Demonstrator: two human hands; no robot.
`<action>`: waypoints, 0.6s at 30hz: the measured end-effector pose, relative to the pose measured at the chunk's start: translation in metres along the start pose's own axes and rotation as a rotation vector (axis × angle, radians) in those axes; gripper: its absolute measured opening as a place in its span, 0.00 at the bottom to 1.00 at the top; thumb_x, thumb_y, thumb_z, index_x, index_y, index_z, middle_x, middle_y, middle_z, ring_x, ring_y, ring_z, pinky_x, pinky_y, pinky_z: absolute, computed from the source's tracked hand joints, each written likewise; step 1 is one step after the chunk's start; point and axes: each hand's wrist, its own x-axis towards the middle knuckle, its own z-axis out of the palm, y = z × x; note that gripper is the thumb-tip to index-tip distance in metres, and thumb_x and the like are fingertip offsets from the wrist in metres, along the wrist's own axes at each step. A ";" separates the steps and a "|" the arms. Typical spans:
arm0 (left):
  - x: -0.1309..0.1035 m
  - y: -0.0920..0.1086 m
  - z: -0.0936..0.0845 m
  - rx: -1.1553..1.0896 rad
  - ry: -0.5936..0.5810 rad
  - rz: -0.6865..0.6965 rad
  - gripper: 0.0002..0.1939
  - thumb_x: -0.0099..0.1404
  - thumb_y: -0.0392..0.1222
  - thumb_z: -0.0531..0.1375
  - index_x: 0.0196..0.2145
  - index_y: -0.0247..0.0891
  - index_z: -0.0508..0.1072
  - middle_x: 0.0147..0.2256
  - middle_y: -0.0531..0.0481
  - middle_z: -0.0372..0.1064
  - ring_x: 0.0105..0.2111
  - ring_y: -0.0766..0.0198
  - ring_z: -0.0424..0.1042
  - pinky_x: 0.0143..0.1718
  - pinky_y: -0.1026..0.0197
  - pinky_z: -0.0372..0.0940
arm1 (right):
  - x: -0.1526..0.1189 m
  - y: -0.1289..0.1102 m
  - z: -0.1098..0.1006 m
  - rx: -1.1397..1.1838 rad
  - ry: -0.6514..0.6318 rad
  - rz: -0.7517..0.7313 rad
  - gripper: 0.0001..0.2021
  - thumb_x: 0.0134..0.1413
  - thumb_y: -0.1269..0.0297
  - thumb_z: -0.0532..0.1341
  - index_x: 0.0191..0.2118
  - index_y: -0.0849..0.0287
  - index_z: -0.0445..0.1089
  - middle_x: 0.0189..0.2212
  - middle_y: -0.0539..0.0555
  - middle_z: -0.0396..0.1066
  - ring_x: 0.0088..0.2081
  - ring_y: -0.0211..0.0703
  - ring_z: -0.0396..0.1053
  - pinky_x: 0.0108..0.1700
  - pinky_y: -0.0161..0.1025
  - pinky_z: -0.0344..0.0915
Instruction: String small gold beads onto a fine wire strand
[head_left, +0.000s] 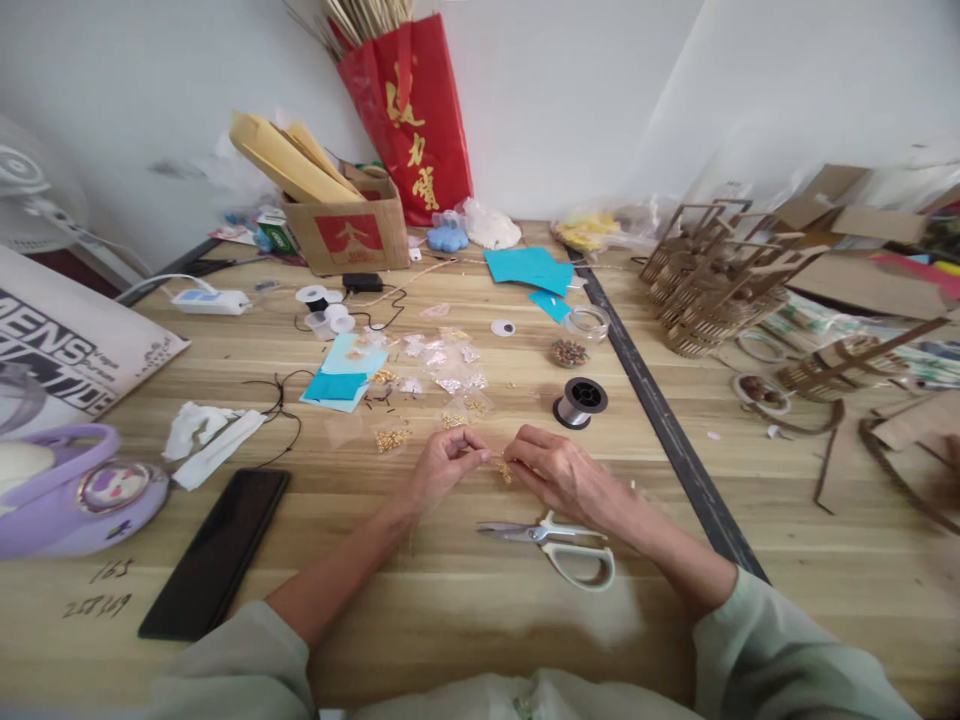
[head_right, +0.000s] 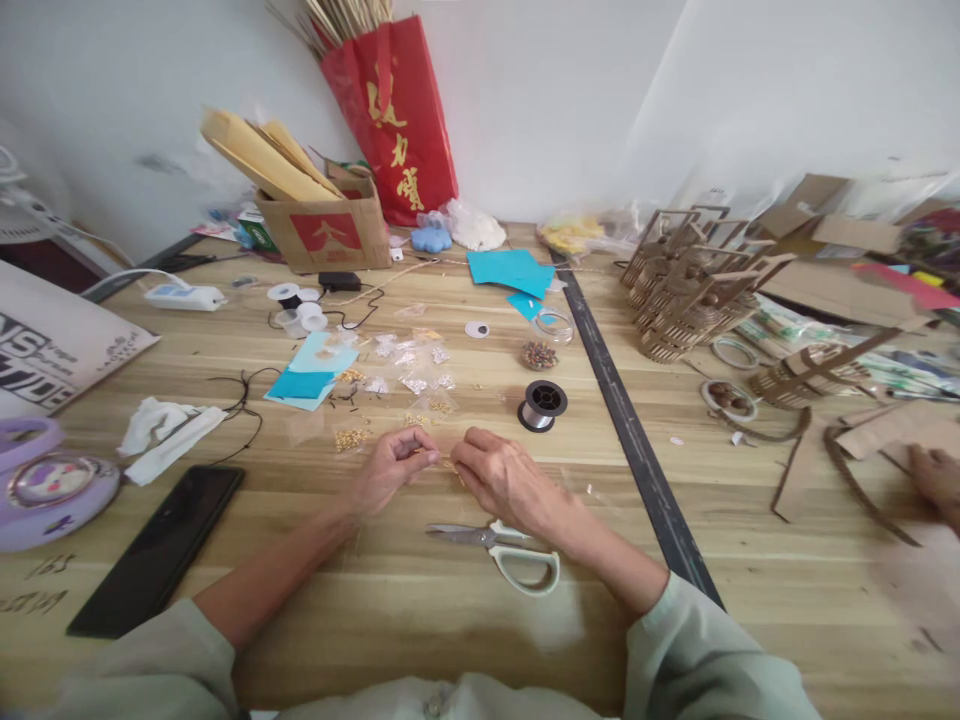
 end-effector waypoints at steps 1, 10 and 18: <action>0.000 0.000 0.000 0.005 0.005 0.009 0.15 0.49 0.48 0.67 0.25 0.33 0.69 0.20 0.56 0.60 0.20 0.74 0.54 0.21 0.69 0.49 | 0.000 0.000 0.000 0.008 0.008 -0.013 0.07 0.61 0.73 0.52 0.33 0.62 0.66 0.30 0.53 0.62 0.28 0.36 0.62 0.29 0.33 0.56; 0.000 0.000 0.001 0.018 -0.009 0.037 0.16 0.48 0.48 0.67 0.24 0.32 0.69 0.20 0.56 0.62 0.20 0.74 0.57 0.22 0.69 0.51 | -0.001 0.003 0.006 0.030 0.074 -0.090 0.08 0.62 0.71 0.52 0.35 0.62 0.67 0.29 0.53 0.62 0.29 0.37 0.62 0.30 0.33 0.56; 0.004 -0.004 0.001 0.007 -0.063 0.030 0.16 0.44 0.46 0.69 0.23 0.32 0.69 0.20 0.55 0.65 0.20 0.74 0.60 0.21 0.70 0.53 | -0.004 -0.002 -0.001 -0.292 -0.011 -0.099 0.08 0.62 0.73 0.51 0.33 0.61 0.64 0.31 0.53 0.62 0.29 0.37 0.58 0.29 0.35 0.51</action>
